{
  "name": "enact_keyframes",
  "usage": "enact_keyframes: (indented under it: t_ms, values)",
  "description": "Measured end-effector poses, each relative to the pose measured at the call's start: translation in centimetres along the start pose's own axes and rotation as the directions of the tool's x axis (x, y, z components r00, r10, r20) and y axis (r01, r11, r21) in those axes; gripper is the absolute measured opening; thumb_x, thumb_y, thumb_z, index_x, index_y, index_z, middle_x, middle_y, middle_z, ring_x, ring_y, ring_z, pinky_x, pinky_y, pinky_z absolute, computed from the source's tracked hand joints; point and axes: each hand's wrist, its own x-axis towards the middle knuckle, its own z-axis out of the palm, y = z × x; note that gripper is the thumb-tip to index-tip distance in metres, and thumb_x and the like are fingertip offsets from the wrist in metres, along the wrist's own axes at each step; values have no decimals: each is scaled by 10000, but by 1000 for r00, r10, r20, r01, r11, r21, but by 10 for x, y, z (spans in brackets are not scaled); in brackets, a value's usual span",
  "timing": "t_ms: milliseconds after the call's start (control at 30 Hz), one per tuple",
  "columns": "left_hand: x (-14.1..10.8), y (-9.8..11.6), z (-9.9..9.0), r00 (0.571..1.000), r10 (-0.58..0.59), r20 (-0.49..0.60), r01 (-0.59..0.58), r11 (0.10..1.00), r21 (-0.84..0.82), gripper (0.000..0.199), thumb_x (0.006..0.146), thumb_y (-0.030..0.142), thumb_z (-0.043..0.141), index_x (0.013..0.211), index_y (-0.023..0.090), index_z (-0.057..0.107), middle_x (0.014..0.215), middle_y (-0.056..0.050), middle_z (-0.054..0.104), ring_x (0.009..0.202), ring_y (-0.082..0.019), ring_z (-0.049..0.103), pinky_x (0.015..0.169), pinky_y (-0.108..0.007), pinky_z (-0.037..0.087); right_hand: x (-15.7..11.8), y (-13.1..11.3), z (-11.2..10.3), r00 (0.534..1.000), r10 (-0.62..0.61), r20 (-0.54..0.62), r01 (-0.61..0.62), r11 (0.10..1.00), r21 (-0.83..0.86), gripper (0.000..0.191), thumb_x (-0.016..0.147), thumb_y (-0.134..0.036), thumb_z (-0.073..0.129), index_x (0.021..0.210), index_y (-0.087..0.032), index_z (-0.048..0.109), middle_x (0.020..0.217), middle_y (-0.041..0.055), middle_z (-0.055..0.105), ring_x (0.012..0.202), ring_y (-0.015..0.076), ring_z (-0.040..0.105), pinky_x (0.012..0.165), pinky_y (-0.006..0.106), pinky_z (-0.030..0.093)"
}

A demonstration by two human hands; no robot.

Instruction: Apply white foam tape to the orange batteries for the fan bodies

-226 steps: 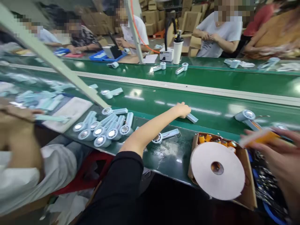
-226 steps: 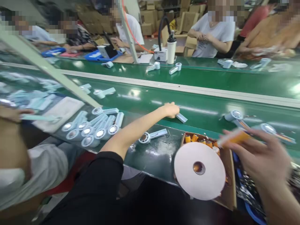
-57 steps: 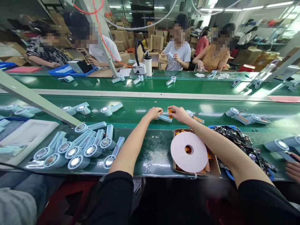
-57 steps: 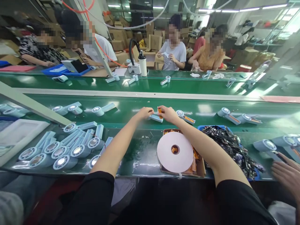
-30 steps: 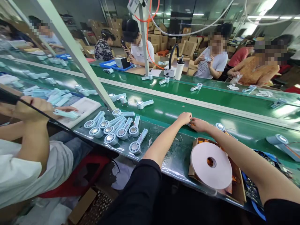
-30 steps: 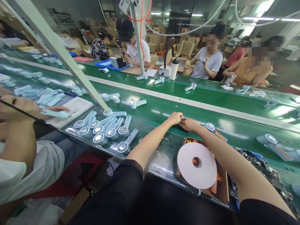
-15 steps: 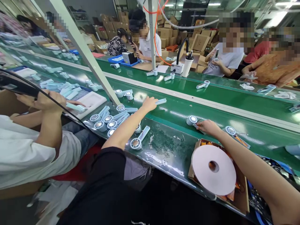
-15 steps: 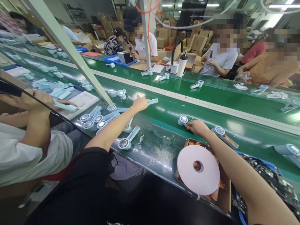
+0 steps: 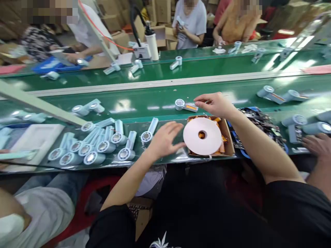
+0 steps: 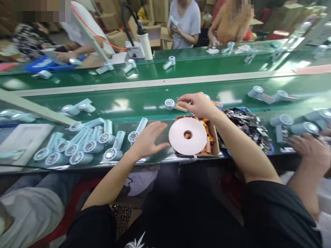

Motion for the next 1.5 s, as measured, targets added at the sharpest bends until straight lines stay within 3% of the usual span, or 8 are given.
enact_keyframes:
  t_ms: [233,400,600,867,1000,1167,1333,1500]
  values:
    - [45,55,10,933,353,74,-334,923,-189,747,744,530,872,1413,308,621,1540,-101,573,1530,-440,361,1251,-679,282,-169,-24,5,855,309,-416,-225,945,240,408,1003,-545,634,843,-184,737,670,8,672,564,141,569,547,265,447]
    - [12,46,2,945,298,-137,-316,940,-132,781,805,595,817,1453,247,553,1437,-136,631,1499,-440,366,1269,-655,306,-231,-44,58,921,389,18,-338,774,536,456,957,-579,689,1198,-195,739,606,-40,624,499,136,535,504,250,435]
    - [-38,21,23,937,-85,-338,32,987,-160,834,756,322,871,1463,262,433,1394,-141,574,1503,-428,330,1236,-663,345,-224,-72,82,909,-69,411,-46,963,264,448,1076,-508,514,840,-236,781,678,14,692,603,156,613,605,261,443]
    - [-67,37,47,922,-161,-351,75,966,-247,791,759,240,818,1438,242,412,1393,-146,548,1485,-430,346,1201,-655,386,-186,-10,31,924,374,-84,-357,762,-539,403,1020,-502,584,1163,-178,776,1207,202,694,1144,395,578,924,505,494]
    - [-72,49,46,938,-169,-303,92,963,-253,757,762,181,755,1433,231,408,1388,-156,559,1477,-425,354,1194,-655,393,-205,-7,35,909,385,-160,-415,877,-244,265,987,-493,653,1097,-286,776,1206,106,740,1142,364,590,1011,574,469]
    - [-69,60,41,952,-64,-299,2,979,-204,794,731,88,656,1466,225,390,1352,-150,590,1431,-389,431,1235,-654,341,-220,-20,39,700,546,-460,-201,769,607,392,953,-466,735,1283,-285,626,1212,90,761,1094,298,727,945,494,601]
    - [-64,68,37,952,3,-307,-35,994,-100,798,748,67,670,1493,220,430,1323,-150,641,1420,-412,442,1219,-645,361,-208,-49,44,809,564,-165,-136,452,882,397,1031,-445,599,1395,-294,549,1374,103,709,1061,274,765,867,482,676]
    - [-68,70,33,963,49,-264,-54,998,-12,815,754,39,658,1524,223,465,1339,-137,675,1447,-425,425,1179,-609,422,-205,-65,47,888,442,-123,-130,500,856,309,1080,-391,556,1379,-337,612,1527,49,606,1278,280,684,1060,512,620]
